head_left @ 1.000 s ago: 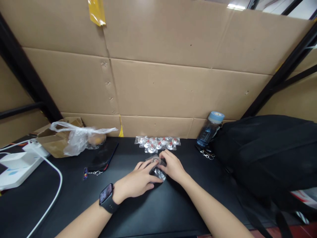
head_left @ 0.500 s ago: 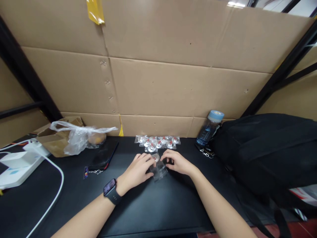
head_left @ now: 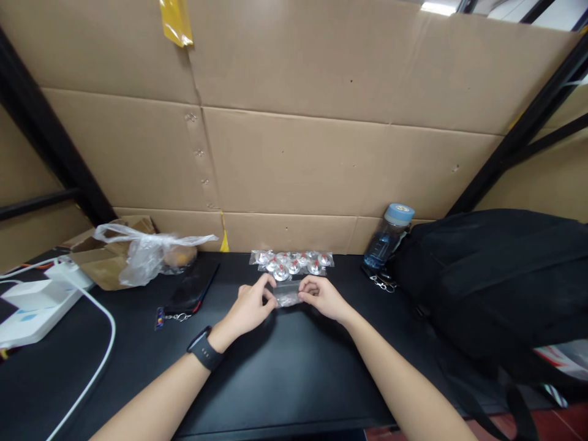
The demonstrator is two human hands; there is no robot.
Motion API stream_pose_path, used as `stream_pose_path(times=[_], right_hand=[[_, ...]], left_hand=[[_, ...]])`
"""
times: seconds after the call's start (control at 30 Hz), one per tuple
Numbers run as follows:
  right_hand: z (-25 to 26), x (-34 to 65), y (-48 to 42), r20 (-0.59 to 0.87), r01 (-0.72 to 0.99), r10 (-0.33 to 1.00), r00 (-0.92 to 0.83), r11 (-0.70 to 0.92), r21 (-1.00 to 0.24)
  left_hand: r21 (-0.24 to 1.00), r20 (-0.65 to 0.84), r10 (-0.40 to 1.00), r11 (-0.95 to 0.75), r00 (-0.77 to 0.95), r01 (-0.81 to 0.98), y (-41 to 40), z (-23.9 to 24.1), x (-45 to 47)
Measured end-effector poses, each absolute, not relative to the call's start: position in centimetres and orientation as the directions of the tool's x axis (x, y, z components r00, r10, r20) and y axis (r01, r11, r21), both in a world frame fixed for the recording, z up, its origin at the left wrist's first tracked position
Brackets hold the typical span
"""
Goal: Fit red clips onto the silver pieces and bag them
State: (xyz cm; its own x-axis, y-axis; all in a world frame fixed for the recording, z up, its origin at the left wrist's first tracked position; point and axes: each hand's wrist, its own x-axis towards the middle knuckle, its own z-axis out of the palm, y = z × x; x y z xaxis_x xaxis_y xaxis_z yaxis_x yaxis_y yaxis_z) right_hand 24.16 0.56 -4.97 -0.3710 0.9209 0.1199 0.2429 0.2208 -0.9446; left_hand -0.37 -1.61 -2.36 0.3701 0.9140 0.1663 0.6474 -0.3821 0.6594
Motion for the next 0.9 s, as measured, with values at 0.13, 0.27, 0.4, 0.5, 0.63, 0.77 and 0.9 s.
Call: stream_pose_path(times=[0.13,0.27,0.4,0.5,0.63,0.77,0.9], right_hand=[[-5.4,23.5,0.1,0.124,0.352,0.946,-0.300,0.231,-0.907],[-4.5,23.4,-0.5,0.196,0.552,0.901,-0.388,0.397,-0.733],[-3.9,23.5,-1.1,0.239,0.669,0.849,-0.472,0.521,-0.530],[-3.9,23.6,-1.3,0.258,0.695,0.823,-0.506,0.566,-0.443],[-4.1,23.5,-1.0,0.250,0.715,0.834,-0.493,0.551,-0.430],[-3.8,23.7,-0.5,0.251,0.657,0.837,-0.486,0.539,-0.527],[-3.2,23.9,-0.3,0.221,0.571,0.859,-0.463,0.479,-0.667]], left_hand=[[0.656,0.188,0.939,-0.338,0.288,0.675,-1.7,-3.4,0.4],[0.504,0.226,0.898,-0.439,0.377,0.744,-2.0,-4.1,0.7],[0.362,0.293,0.856,-0.511,0.426,0.780,-2.3,-4.1,0.6],[0.336,0.333,0.831,-0.546,0.445,0.768,-2.3,-4.0,0.5],[0.357,0.352,0.815,-0.572,0.461,0.738,-2.1,-4.1,0.6],[0.445,0.325,0.860,-0.505,0.393,0.739,-1.4,-4.4,0.6],[0.548,0.261,0.919,-0.394,0.296,0.738,-1.1,-4.1,0.6]])
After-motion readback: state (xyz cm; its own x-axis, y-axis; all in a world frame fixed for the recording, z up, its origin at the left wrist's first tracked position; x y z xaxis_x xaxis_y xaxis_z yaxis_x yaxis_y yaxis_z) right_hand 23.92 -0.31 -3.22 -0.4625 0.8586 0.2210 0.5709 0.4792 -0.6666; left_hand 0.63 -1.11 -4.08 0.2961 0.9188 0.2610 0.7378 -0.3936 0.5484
